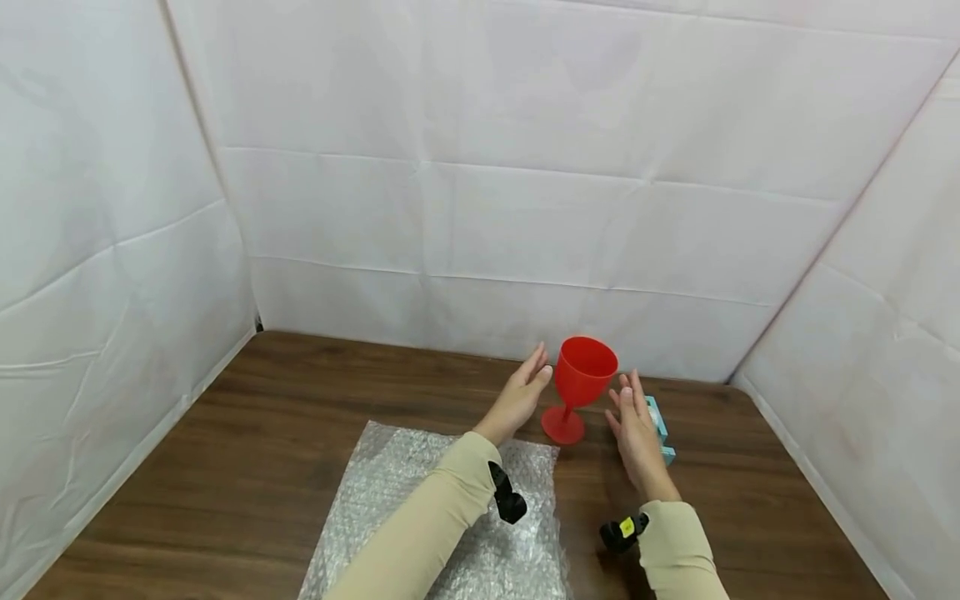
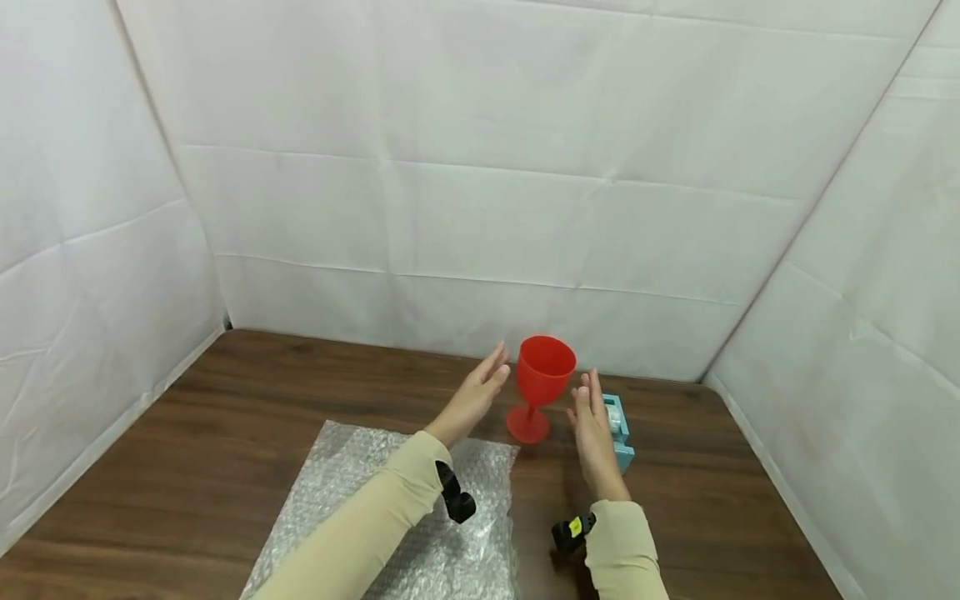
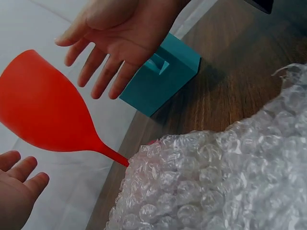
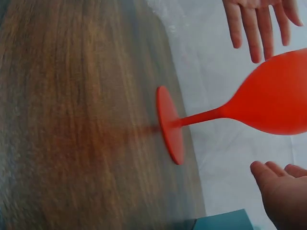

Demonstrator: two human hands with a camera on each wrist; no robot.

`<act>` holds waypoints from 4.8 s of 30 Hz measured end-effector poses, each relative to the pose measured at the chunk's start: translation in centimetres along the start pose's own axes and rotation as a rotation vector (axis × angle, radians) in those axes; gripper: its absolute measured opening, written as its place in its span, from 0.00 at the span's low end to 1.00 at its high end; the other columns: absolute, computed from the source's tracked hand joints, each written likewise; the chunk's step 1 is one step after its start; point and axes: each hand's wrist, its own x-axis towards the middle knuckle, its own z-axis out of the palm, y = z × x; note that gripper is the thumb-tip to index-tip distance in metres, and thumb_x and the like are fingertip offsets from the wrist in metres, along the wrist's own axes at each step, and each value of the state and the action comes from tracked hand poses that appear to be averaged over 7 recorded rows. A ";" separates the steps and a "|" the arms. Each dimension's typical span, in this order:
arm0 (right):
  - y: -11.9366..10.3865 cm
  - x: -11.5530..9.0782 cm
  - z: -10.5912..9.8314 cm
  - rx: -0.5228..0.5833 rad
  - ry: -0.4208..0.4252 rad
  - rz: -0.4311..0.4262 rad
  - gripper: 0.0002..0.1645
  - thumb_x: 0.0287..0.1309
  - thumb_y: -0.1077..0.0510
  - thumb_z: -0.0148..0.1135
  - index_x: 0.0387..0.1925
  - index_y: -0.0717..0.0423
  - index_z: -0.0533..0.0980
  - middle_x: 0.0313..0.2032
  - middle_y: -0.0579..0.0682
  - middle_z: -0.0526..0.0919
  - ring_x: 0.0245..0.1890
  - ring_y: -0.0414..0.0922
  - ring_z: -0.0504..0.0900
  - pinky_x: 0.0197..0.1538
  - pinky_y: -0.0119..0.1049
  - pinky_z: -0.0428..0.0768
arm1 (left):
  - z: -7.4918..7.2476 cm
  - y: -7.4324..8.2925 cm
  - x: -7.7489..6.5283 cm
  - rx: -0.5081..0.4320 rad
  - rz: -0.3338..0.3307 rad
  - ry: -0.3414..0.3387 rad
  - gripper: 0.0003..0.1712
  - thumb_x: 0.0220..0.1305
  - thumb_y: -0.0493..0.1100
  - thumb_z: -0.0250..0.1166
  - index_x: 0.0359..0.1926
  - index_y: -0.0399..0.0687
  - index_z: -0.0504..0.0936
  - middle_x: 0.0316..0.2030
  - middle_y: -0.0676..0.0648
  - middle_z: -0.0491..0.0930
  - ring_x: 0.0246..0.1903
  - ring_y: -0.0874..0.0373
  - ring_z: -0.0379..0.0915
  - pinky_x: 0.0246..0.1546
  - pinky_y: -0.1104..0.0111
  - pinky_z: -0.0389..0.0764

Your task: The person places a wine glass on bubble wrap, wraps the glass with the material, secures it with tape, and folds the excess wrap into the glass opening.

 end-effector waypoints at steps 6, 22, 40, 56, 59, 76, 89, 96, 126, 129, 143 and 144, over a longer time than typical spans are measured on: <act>0.3 1.1 1.1 0.065 -0.035 -0.031 0.39 0.72 0.38 0.34 0.75 0.34 0.30 0.77 0.43 0.37 0.76 0.51 0.44 0.73 0.53 0.51 | 0.1 -0.2 0.3 -0.022 -0.017 -0.033 0.32 0.75 0.48 0.48 0.75 0.55 0.50 0.73 0.46 0.56 0.72 0.48 0.53 0.67 0.49 0.60; -1.0 1.9 2.6 0.125 -0.015 -0.083 0.40 0.70 0.38 0.37 0.76 0.38 0.37 0.75 0.46 0.47 0.74 0.49 0.52 0.73 0.50 0.54 | 0.4 0.0 0.4 -0.098 0.074 -0.002 0.33 0.71 0.42 0.54 0.74 0.53 0.56 0.71 0.44 0.61 0.69 0.48 0.58 0.64 0.54 0.68; -4.7 0.4 3.4 -0.021 -0.041 -0.308 0.35 0.74 0.46 0.36 0.76 0.42 0.39 0.74 0.50 0.49 0.73 0.55 0.54 0.58 0.22 0.70 | -1.0 4.0 -1.4 -0.126 0.164 0.020 0.32 0.67 0.34 0.57 0.71 0.38 0.60 0.68 0.36 0.64 0.67 0.42 0.62 0.62 0.57 0.70; -8.0 -3.6 6.5 -0.131 -0.056 -0.493 0.32 0.75 0.59 0.37 0.75 0.46 0.47 0.70 0.56 0.58 0.64 0.45 0.64 0.55 0.24 0.74 | -3.9 7.5 -7.0 -0.027 0.280 0.021 0.32 0.63 0.39 0.63 0.67 0.45 0.65 0.65 0.43 0.68 0.63 0.48 0.66 0.61 0.62 0.72; -8.3 -4.2 7.2 -0.150 -0.077 -0.523 0.32 0.74 0.60 0.38 0.75 0.47 0.47 0.70 0.56 0.59 0.63 0.45 0.65 0.56 0.25 0.74 | -4.6 7.9 -8.2 -0.006 0.286 0.029 0.32 0.62 0.41 0.64 0.66 0.47 0.66 0.64 0.44 0.69 0.62 0.49 0.67 0.60 0.65 0.73; -8.4 -7.8 13.2 -0.071 -0.321 -0.470 0.31 0.73 0.62 0.41 0.73 0.56 0.49 0.64 0.62 0.65 0.56 0.51 0.76 0.48 0.38 0.82 | -9.5 8.4 -16.3 0.287 0.274 0.181 0.29 0.62 0.41 0.65 0.64 0.50 0.69 0.59 0.45 0.74 0.52 0.50 0.74 0.51 0.66 0.78; -8.3 -7.8 17.3 0.009 -0.500 -0.182 0.31 0.74 0.52 0.43 0.73 0.53 0.52 0.65 0.58 0.67 0.54 0.56 0.78 0.47 0.40 0.83 | -12.3 7.8 -19.2 0.405 0.108 0.337 0.23 0.65 0.45 0.62 0.60 0.48 0.72 0.50 0.45 0.78 0.39 0.55 0.76 0.39 0.68 0.78; -7.1 -6.8 19.5 0.081 -0.550 -0.028 0.36 0.73 0.44 0.43 0.72 0.59 0.51 0.61 0.64 0.69 0.50 0.51 0.80 0.52 0.48 0.81 | -13.9 7.3 -19.0 0.454 -0.023 0.382 0.22 0.67 0.48 0.60 0.58 0.43 0.73 0.49 0.42 0.78 0.32 0.56 0.72 0.31 0.69 0.74; -1.9 -4.3 24.9 -0.068 -0.498 0.226 0.31 0.73 0.42 0.40 0.50 0.68 0.73 0.37 0.55 0.81 0.35 0.44 0.81 0.36 0.38 0.83 | -18.5 2.5 -18.6 0.430 -0.339 0.379 0.24 0.69 0.56 0.55 0.46 0.37 0.76 0.36 0.43 0.80 0.26 0.58 0.76 0.34 0.62 0.80; -1.5 -4.2 25.0 -0.077 -0.502 0.234 0.30 0.73 0.43 0.40 0.48 0.67 0.74 0.35 0.54 0.81 0.32 0.42 0.79 0.34 0.35 0.82 | -18.5 2.2 -18.6 0.424 -0.345 0.378 0.24 0.70 0.55 0.55 0.45 0.35 0.76 0.35 0.43 0.80 0.24 0.58 0.76 0.33 0.62 0.81; -0.5 -4.2 24.5 -0.085 -0.566 0.247 0.31 0.73 0.44 0.42 0.48 0.69 0.76 0.34 0.54 0.82 0.30 0.40 0.80 0.38 0.36 0.83 | -18.5 1.5 -19.2 0.417 -0.358 0.345 0.26 0.69 0.54 0.55 0.44 0.32 0.76 0.34 0.41 0.81 0.24 0.56 0.78 0.32 0.62 0.82; -0.5 -4.2 24.5 -0.091 -0.569 0.247 0.31 0.73 0.43 0.42 0.48 0.69 0.75 0.34 0.54 0.82 0.30 0.40 0.80 0.39 0.36 0.83 | -18.5 1.5 -19.2 0.415 -0.359 0.345 0.25 0.69 0.54 0.55 0.44 0.32 0.76 0.34 0.41 0.81 0.24 0.56 0.78 0.31 0.62 0.82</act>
